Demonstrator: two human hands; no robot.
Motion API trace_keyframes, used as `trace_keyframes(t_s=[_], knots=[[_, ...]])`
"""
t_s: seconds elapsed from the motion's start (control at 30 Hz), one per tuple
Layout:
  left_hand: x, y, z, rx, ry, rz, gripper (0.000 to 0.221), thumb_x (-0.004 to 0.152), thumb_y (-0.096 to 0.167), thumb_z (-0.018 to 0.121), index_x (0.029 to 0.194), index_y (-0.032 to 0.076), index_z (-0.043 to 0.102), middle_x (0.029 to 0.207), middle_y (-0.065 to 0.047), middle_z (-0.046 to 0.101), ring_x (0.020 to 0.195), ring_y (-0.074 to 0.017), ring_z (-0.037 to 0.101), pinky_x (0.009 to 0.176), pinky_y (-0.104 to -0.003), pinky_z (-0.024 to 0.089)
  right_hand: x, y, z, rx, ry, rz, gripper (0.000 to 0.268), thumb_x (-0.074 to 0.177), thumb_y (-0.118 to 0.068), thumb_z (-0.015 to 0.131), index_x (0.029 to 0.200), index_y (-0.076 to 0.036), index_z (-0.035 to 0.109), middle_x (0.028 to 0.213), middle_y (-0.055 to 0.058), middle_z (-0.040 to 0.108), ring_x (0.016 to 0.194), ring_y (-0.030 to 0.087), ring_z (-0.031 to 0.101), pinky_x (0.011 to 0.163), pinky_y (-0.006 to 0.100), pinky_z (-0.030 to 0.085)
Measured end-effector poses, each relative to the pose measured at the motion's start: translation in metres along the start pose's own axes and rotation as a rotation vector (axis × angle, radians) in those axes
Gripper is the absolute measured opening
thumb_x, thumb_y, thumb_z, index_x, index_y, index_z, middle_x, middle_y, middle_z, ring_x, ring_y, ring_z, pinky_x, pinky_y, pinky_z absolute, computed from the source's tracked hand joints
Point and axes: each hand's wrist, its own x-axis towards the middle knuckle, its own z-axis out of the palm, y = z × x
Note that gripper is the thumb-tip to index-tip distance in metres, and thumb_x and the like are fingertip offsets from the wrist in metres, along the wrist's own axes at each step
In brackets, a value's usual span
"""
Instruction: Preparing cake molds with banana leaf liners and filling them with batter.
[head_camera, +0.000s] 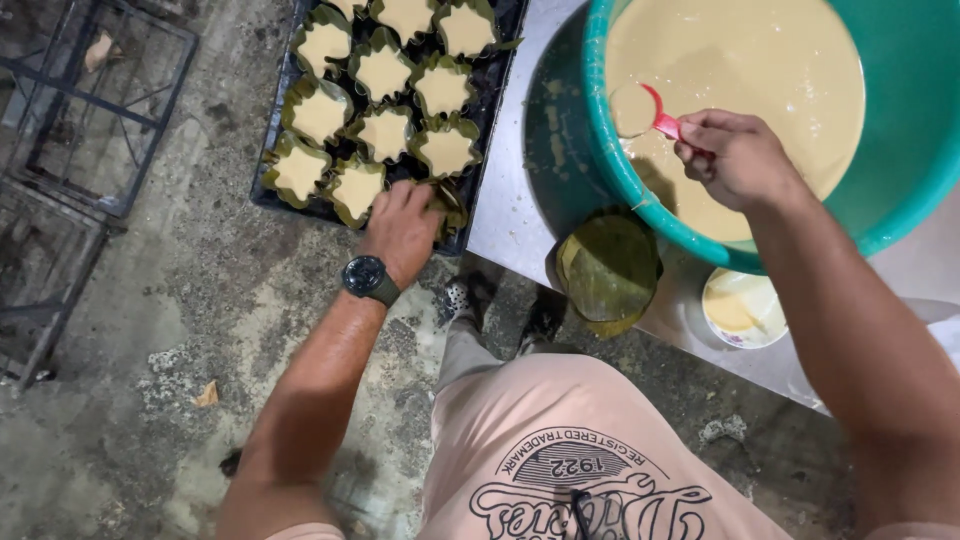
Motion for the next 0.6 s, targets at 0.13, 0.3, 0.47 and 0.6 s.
trace_keyframes(t_s=[0.13, 0.3, 0.47, 0.6], knots=[[-0.009, 0.005, -0.018, -0.109, 0.082, -0.142, 0.026, 0.093, 0.034, 0.07, 0.096, 0.009, 0.08, 0.148, -0.016, 0.047, 0.137, -0.0382, 0.036, 0.108, -0.057, 0.035, -0.026, -0.013, 0.017, 0.18, -0.036, -0.043, 0.01, 0.108, -0.006, 0.055, 0.109, 0.001, 0.063, 0.083, 0.006, 0.06, 0.064, 0.009, 0.044, 0.058, 0.022, 0.036], [-0.025, -0.001, -0.006, -0.155, 0.245, -0.167, 0.051, 0.09, 0.058, 0.073, 0.093, 0.008, 0.08, 0.155, -0.019, 0.041, 0.142, -0.0426, 0.032, 0.113, -0.06, 0.027, -0.052, -0.027, 0.078, 0.175, -0.055, -0.082, 0.012, 0.109, -0.007, 0.056, 0.111, 0.002, 0.064, 0.083, 0.006, 0.06, 0.062, 0.009, 0.043, 0.056, 0.022, 0.033], [-0.028, -0.001, -0.004, -0.148, 0.357, -0.137, 0.08, 0.089, 0.056, 0.078, 0.15, 0.009, 0.055, 0.151, -0.02, 0.047, 0.143, -0.0454, 0.031, 0.118, -0.068, 0.018, -0.05, -0.01, 0.164, -0.007, -0.051, -0.067, 0.013, 0.105, -0.015, 0.062, 0.111, -0.007, 0.069, 0.08, -0.001, 0.063, 0.064, 0.007, 0.049, 0.057, 0.02, 0.038], [-0.029, -0.001, 0.005, -0.265, 0.392, -0.201, 0.115, 0.085, 0.056, 0.082, 0.163, 0.004, 0.016, 0.152, -0.023, 0.047, 0.147, -0.0461, 0.03, 0.12, -0.07, 0.015, -0.053, 0.007, 0.22, -0.383, -0.085, -0.437, 0.016, 0.109, -0.014, 0.06, 0.114, -0.002, 0.068, 0.085, 0.002, 0.064, 0.076, 0.009, 0.057, 0.068, 0.024, 0.049]])
